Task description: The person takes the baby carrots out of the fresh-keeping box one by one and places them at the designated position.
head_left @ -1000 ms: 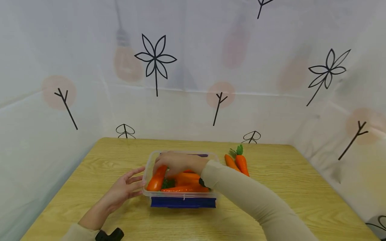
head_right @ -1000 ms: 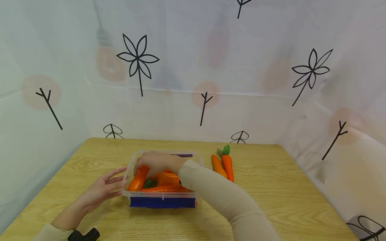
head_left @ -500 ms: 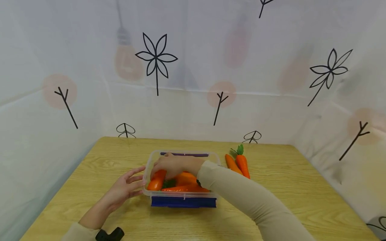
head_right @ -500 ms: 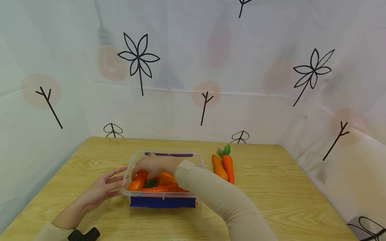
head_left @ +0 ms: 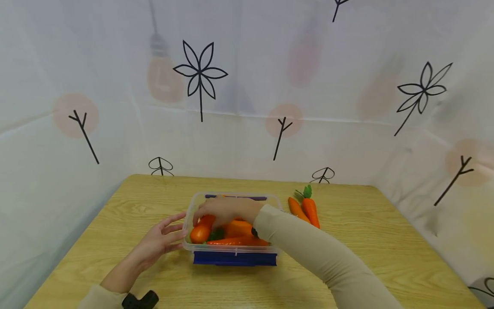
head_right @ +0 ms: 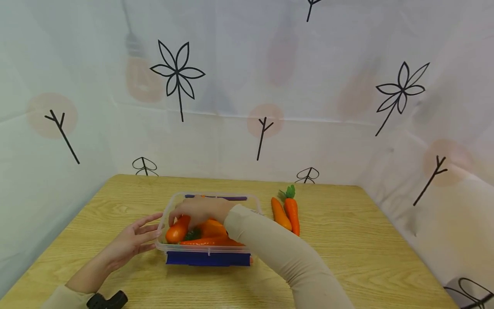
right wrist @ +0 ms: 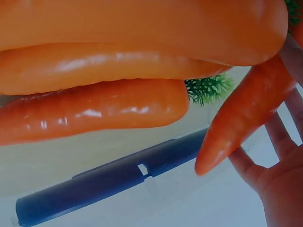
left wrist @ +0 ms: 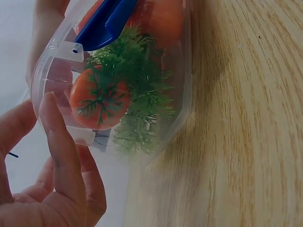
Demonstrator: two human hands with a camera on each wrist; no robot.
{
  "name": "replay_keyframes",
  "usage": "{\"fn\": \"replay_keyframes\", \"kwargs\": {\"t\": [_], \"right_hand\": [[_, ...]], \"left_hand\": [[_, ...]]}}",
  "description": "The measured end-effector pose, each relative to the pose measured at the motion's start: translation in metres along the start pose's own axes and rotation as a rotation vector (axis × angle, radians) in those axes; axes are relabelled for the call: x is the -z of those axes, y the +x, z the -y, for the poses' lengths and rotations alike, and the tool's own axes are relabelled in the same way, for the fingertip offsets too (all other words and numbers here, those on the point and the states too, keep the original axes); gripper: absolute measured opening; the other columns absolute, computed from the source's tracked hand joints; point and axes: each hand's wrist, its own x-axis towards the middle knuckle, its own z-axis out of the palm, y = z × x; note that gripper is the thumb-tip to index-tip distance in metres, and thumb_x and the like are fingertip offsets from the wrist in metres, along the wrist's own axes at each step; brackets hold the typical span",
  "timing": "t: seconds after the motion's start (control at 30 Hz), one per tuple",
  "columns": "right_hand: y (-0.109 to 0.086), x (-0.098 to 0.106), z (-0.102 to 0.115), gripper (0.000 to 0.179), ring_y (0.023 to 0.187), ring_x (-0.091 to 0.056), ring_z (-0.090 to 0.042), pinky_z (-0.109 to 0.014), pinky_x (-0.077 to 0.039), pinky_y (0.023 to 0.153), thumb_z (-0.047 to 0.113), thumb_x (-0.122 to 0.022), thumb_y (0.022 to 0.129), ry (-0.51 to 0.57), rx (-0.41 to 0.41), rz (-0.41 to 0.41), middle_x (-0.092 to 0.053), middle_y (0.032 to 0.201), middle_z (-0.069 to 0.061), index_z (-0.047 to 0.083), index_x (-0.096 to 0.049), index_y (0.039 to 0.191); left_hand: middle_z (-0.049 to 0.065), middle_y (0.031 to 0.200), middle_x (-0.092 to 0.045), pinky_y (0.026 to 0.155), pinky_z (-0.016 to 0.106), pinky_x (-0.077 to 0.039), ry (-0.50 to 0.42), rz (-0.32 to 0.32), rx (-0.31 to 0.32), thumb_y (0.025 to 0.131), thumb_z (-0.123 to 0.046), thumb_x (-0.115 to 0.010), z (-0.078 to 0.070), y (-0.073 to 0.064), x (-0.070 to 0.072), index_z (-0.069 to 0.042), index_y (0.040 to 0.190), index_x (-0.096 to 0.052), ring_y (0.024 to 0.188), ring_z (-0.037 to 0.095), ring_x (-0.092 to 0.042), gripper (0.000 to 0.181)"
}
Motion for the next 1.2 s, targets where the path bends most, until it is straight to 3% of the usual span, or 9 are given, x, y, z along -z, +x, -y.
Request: {"fn": "replay_keyframes", "kwargs": {"t": [0.37,0.7,1.0,1.2], "right_hand": [[-0.011,0.008,-0.002,0.036,0.098,-0.047,-0.010,-0.022,-0.040,0.089,0.011,-0.073,0.082,0.106,-0.030,-0.027,-0.053,0.107,0.009,0.023,-0.059,0.112],[-0.029,0.021,-0.007,0.040,0.097,-0.049,-0.011,-0.021,-0.040,0.088,0.015,-0.075,0.080,0.105,-0.037,-0.078,-0.054,0.105,0.004,0.018,-0.057,0.115],[-0.051,0.027,-0.015,0.030,0.100,-0.049,-0.016,-0.026,-0.044,0.089,0.002,-0.062,0.088,0.193,-0.014,-0.166,-0.054,0.112,-0.003,0.011,-0.058,0.116],[-0.059,0.022,-0.022,0.039,0.102,-0.049,-0.019,-0.026,-0.043,0.088,0.000,-0.061,0.088,0.228,-0.056,-0.113,-0.051,0.118,-0.006,0.009,-0.055,0.125]], "left_hand": [[0.029,0.138,-0.032,0.082,0.033,-0.051,-0.006,-0.007,0.000,0.092,-0.018,-0.062,-0.001,-0.001,-0.002,-0.004,0.146,-0.023,0.102,0.022,-0.057,0.068],[0.030,0.138,-0.031,0.082,0.033,-0.051,-0.007,-0.005,-0.001,0.092,-0.017,-0.061,-0.002,-0.001,-0.003,-0.004,0.147,-0.022,0.103,0.025,-0.056,0.069],[0.029,0.138,-0.032,0.081,0.032,-0.051,-0.011,-0.012,-0.005,0.091,-0.016,-0.062,0.001,0.000,0.000,-0.004,0.147,-0.022,0.105,0.026,-0.056,0.069],[0.031,0.139,-0.029,0.081,0.033,-0.051,-0.013,-0.008,-0.004,0.091,-0.015,-0.062,0.001,0.001,0.000,-0.003,0.146,-0.022,0.105,0.026,-0.055,0.070]]}}
